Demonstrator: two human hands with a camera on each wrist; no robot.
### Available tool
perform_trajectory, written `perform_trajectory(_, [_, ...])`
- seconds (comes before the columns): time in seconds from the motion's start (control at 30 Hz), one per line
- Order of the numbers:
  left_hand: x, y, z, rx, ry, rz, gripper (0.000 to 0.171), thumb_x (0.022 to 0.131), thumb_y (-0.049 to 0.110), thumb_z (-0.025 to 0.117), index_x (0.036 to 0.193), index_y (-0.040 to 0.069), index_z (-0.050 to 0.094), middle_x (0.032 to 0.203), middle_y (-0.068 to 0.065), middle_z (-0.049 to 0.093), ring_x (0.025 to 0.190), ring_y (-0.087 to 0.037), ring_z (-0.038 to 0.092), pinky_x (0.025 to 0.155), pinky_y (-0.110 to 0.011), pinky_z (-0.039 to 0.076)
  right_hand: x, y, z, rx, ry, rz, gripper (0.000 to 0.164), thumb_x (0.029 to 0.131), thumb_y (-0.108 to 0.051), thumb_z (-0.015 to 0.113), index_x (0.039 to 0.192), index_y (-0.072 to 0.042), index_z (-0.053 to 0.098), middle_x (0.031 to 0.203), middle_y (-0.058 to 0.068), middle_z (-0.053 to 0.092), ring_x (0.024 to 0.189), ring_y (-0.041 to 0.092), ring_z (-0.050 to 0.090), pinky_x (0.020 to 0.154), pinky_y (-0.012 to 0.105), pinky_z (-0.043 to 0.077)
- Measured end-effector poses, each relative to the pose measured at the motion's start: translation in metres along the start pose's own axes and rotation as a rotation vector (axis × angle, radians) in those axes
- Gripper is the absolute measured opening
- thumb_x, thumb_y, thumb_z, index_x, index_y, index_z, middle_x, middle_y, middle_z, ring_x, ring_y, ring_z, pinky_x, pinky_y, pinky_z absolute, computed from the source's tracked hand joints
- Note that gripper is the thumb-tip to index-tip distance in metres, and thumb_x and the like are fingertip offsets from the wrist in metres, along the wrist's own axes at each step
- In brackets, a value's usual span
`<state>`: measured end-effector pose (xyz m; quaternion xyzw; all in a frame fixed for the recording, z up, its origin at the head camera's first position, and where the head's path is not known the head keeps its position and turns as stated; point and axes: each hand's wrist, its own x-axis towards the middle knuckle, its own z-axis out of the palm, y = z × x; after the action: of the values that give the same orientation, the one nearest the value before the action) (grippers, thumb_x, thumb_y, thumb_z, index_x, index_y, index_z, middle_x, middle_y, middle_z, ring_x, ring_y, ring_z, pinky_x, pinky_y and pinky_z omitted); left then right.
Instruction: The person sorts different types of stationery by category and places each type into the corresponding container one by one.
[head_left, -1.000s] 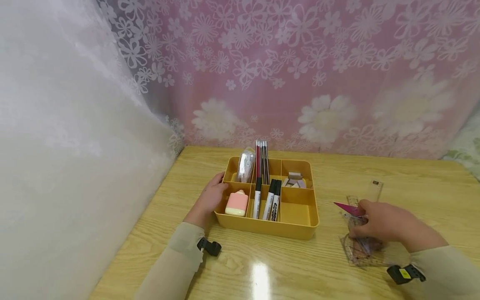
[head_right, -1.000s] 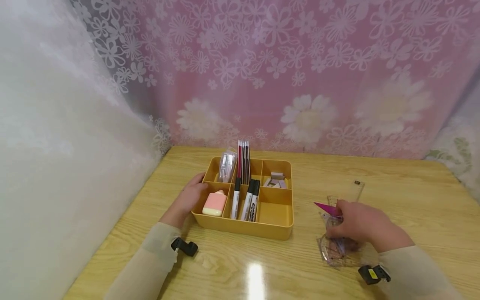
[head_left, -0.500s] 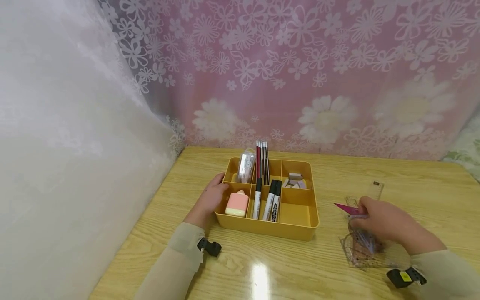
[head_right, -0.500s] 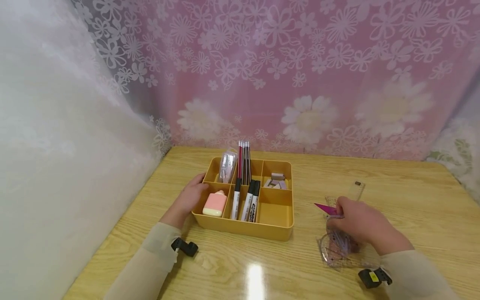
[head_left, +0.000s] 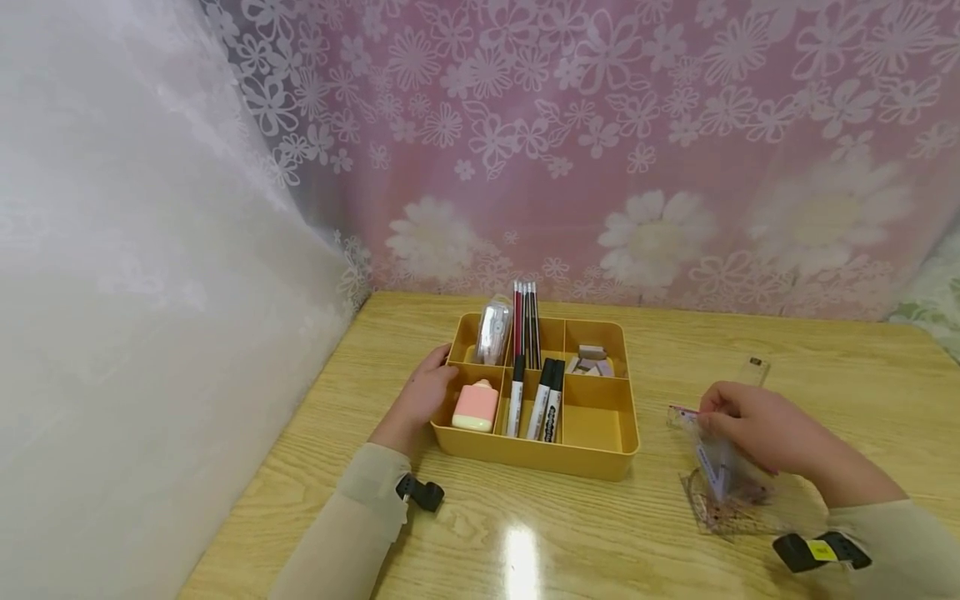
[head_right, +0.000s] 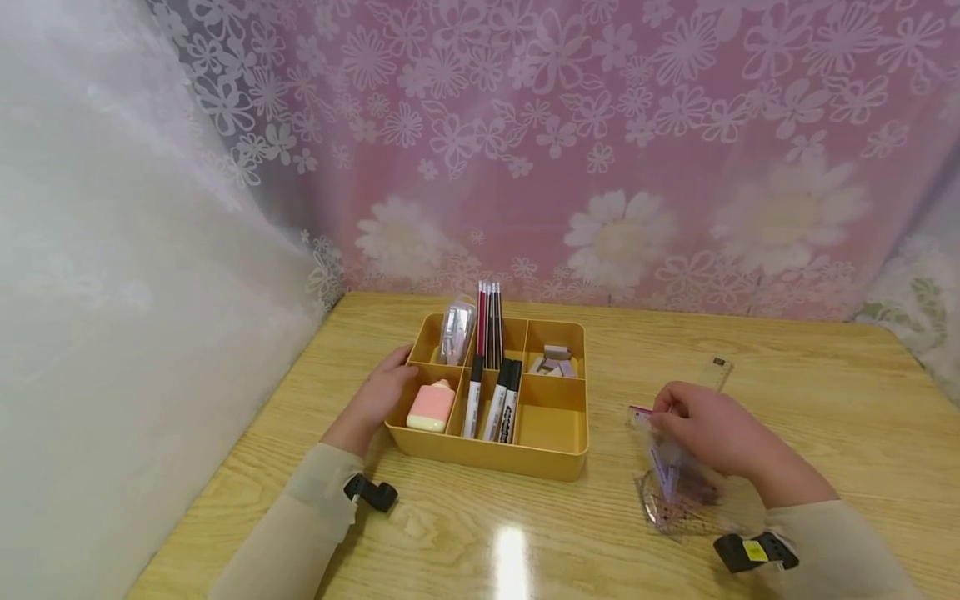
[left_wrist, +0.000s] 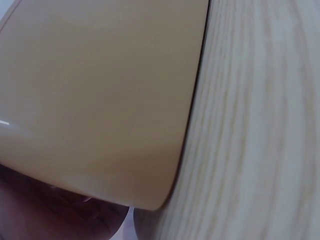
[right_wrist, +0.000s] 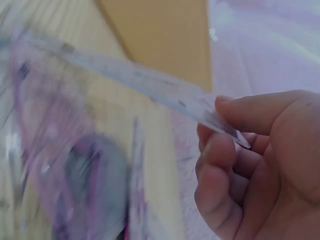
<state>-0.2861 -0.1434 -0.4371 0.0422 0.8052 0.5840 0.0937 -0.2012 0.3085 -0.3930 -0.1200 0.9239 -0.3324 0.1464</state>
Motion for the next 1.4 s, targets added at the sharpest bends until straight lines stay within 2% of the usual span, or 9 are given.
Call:
perform_trajectory(0.1, [0.000, 0.001, 0.001, 0.003, 0.005, -0.006, 0.053, 0.107, 0.020, 0.037, 0.159, 0.010, 0.033, 0.159, -0.011, 0.036, 0.145, -0.031, 0.033, 0.118, -0.053, 0.024, -0.002, -0.012, -0.004, 0.098, 0.020, -0.058, 0.028, 0.107, -0.029, 0.053, 0.110, -0.001, 0.056, 0.059, 0.007, 0.050, 0.041, 0.016, 0.039, 0.041, 0.035, 0.043])
perform_trajectory(0.23, [0.001, 0.002, 0.001, -0.001, 0.007, -0.010, 0.052, 0.107, 0.021, 0.037, 0.159, 0.011, 0.033, 0.159, -0.010, 0.037, 0.145, -0.031, 0.034, 0.118, -0.054, 0.024, -0.004, -0.028, -0.008, 0.160, 0.073, -0.127, 0.025, 0.108, -0.025, 0.050, 0.110, 0.000, 0.053, 0.073, 0.010, 0.055, 0.053, 0.025, 0.048, 0.048, 0.035, 0.045])
perform_trajectory(0.33, [0.001, 0.002, 0.001, -0.005, 0.004, -0.010, 0.053, 0.107, 0.020, 0.037, 0.159, 0.010, 0.032, 0.159, -0.011, 0.036, 0.145, -0.031, 0.033, 0.118, -0.054, 0.023, -0.004, -0.039, -0.009, 0.174, 0.120, -0.132, 0.024, 0.108, -0.025, 0.050, 0.112, -0.002, 0.053, 0.080, 0.012, 0.058, 0.060, 0.029, 0.054, 0.053, 0.035, 0.048])
perform_trajectory(0.6, [0.001, 0.000, -0.002, -0.029, -0.023, 0.011, 0.052, 0.108, 0.018, 0.036, 0.158, 0.007, 0.032, 0.158, -0.016, 0.036, 0.144, -0.033, 0.034, 0.117, -0.055, 0.024, 0.004, -0.068, -0.007, 0.235, 0.221, -0.118, 0.029, 0.106, -0.028, 0.054, 0.120, -0.003, 0.052, 0.097, 0.017, 0.063, 0.079, 0.024, 0.069, 0.069, 0.035, 0.059])
perform_trajectory(0.77, [0.002, -0.001, -0.001, -0.031, -0.011, 0.016, 0.051, 0.108, 0.017, 0.036, 0.157, 0.006, 0.033, 0.157, -0.015, 0.038, 0.143, -0.033, 0.036, 0.117, -0.054, 0.026, 0.016, -0.082, 0.005, 0.191, 0.208, -0.124, 0.026, 0.105, -0.023, 0.058, 0.122, -0.005, 0.053, 0.104, 0.015, 0.062, 0.083, 0.021, 0.070, 0.070, 0.034, 0.059])
perform_trajectory(0.97, [0.001, 0.000, 0.000, -0.022, -0.007, 0.017, 0.052, 0.107, 0.017, 0.037, 0.158, 0.006, 0.032, 0.158, -0.017, 0.037, 0.144, -0.034, 0.035, 0.117, -0.054, 0.026, 0.031, -0.097, 0.024, 0.072, 0.197, -0.168, 0.019, 0.102, -0.010, 0.059, 0.120, -0.005, 0.057, 0.099, 0.009, 0.064, 0.078, 0.019, 0.068, 0.064, 0.033, 0.057])
perform_trajectory(1.2, [0.002, -0.001, 0.000, -0.022, -0.006, 0.010, 0.052, 0.107, 0.017, 0.037, 0.157, 0.007, 0.034, 0.157, -0.016, 0.039, 0.143, -0.034, 0.036, 0.117, -0.054, 0.026, 0.045, -0.106, 0.036, -0.039, 0.145, -0.189, 0.020, 0.101, -0.008, 0.057, 0.121, -0.008, 0.059, 0.094, 0.006, 0.065, 0.072, 0.018, 0.065, 0.061, 0.034, 0.053])
perform_trajectory(1.4, [0.001, -0.001, 0.001, -0.016, -0.006, 0.014, 0.051, 0.107, 0.017, 0.036, 0.158, 0.008, 0.033, 0.157, -0.015, 0.038, 0.143, -0.033, 0.036, 0.116, -0.054, 0.027, 0.055, -0.110, 0.045, -0.111, 0.125, -0.190, 0.021, 0.098, -0.003, 0.057, 0.119, -0.008, 0.060, 0.091, 0.002, 0.065, 0.065, 0.015, 0.056, 0.056, 0.033, 0.047])
